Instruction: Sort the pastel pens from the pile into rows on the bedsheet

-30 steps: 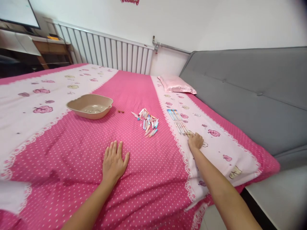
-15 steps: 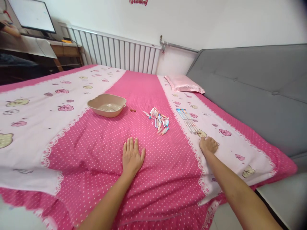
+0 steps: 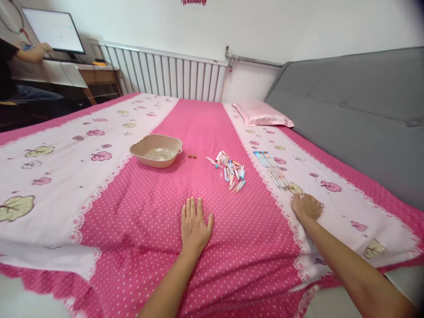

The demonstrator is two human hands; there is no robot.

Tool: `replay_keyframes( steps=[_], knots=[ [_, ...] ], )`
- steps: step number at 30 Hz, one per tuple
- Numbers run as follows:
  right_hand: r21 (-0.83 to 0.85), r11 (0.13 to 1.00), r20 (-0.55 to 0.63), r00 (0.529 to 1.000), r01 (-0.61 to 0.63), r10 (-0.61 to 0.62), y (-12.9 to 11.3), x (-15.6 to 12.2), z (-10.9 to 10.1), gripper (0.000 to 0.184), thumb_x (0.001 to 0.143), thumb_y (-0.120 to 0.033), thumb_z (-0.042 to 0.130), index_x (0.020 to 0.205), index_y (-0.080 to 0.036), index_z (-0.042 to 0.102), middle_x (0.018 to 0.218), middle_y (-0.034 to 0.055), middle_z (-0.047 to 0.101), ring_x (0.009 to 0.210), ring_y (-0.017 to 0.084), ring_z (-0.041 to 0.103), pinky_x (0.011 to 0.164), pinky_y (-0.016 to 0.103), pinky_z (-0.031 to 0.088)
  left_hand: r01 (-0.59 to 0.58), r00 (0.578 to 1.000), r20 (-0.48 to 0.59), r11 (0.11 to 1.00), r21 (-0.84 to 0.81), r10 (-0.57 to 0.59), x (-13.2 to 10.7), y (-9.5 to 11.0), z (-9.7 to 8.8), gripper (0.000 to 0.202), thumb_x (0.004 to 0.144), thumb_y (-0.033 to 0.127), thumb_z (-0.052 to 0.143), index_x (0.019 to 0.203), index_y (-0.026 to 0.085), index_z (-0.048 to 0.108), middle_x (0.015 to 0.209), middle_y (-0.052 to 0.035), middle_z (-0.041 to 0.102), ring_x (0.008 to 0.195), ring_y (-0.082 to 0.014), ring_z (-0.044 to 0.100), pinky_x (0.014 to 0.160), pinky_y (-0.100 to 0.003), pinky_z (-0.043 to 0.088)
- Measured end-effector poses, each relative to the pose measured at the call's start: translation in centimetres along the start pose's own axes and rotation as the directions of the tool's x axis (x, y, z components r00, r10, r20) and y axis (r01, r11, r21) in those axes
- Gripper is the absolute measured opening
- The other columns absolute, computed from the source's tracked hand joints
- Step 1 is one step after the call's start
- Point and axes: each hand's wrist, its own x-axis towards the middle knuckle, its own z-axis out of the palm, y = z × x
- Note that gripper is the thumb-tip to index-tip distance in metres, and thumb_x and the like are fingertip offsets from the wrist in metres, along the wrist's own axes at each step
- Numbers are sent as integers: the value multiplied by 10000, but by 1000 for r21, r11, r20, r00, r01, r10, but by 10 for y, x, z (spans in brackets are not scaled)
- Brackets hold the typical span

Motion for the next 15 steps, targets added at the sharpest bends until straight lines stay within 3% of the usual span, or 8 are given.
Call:
replay_keyframes(
  steps=[5, 8, 10, 12, 13, 14, 15],
  knots=[
    [9, 1000, -19, 1000, 10, -9, -2, 1, 2, 500, 867, -414, 412, 1140, -49, 620, 1193, 225, 589, 1124, 383, 494, 947, 495, 352, 104, 989, 114, 988, -111, -91, 14, 1, -14, 650, 849, 434, 486, 1392, 81, 429, 1480, -181, 355, 1396, -311, 271, 1157, -490, 199],
    [26, 1000, -33, 999, 16, -15, -2, 1, 1, 486, 868, -412, 410, 1131, -67, 629, 1177, 209, 603, 1108, 379, 508, 938, 489, 358, 269, 925, 352, 905, -330, -147, 24, 12, -55, 591, 802, 388, 571, 1318, 103, 523, 1420, -180, 448, 1325, -324, 400, 1081, -480, 352],
    [36, 999, -39, 999, 22, -21, -3, 1, 1, 482, 872, -408, 402, 1130, -70, 631, 1167, 203, 610, 1100, 370, 514, 941, 477, 359, 344, 860, 510, 707, -617, 27, 23, 28, -97, 597, 856, 426, 492, 1386, 156, 442, 1379, -157, 504, 1217, -273, 532, 966, -420, 476],
    [45, 999, -40, 999, 29, -27, -3, 1, -1, 479, 877, -399, 394, 1131, -67, 629, 1166, 200, 612, 1099, 361, 514, 947, 466, 357, 302, 731, 557, 545, -782, 394, 14, 51, -142, 614, 809, 487, 562, 1362, 234, 477, 1388, -107, 508, 1233, -266, 515, 975, -421, 465],
    [48, 998, -39, 999, 31, -29, -3, 1, -1, 476, 878, -393, 393, 1133, -65, 627, 1170, 200, 610, 1101, 358, 513, 950, 463, 356, 255, 611, 515, 467, -847, 600, 7, 65, -162, 632, 770, 495, 611, 1344, 254, 500, 1379, -83, 519, 1257, -261, 491, 1018, -421, 425],
    [51, 998, -38, 999, 33, -31, -3, 1, -2, 473, 879, -385, 392, 1133, -61, 626, 1173, 202, 609, 1102, 356, 511, 951, 461, 355, 237, 443, 425, 354, -905, 790, -2, 80, -178, 632, 764, 515, 599, 1332, 251, 518, 1341, -79, 552, 1248, -261, 502, 1023, -422, 414],
    [55, 998, -37, 999, 35, -33, -3, 0, -3, 469, 879, -377, 392, 1130, -57, 625, 1171, 205, 608, 1099, 355, 511, 951, 461, 354, 268, 197, 295, 238, -934, 935, -11, 96, -191, 672, 757, 559, 570, 1350, 250, 501, 1338, -78, 551, 1251, -262, 500, 995, -417, 435]
  ],
)
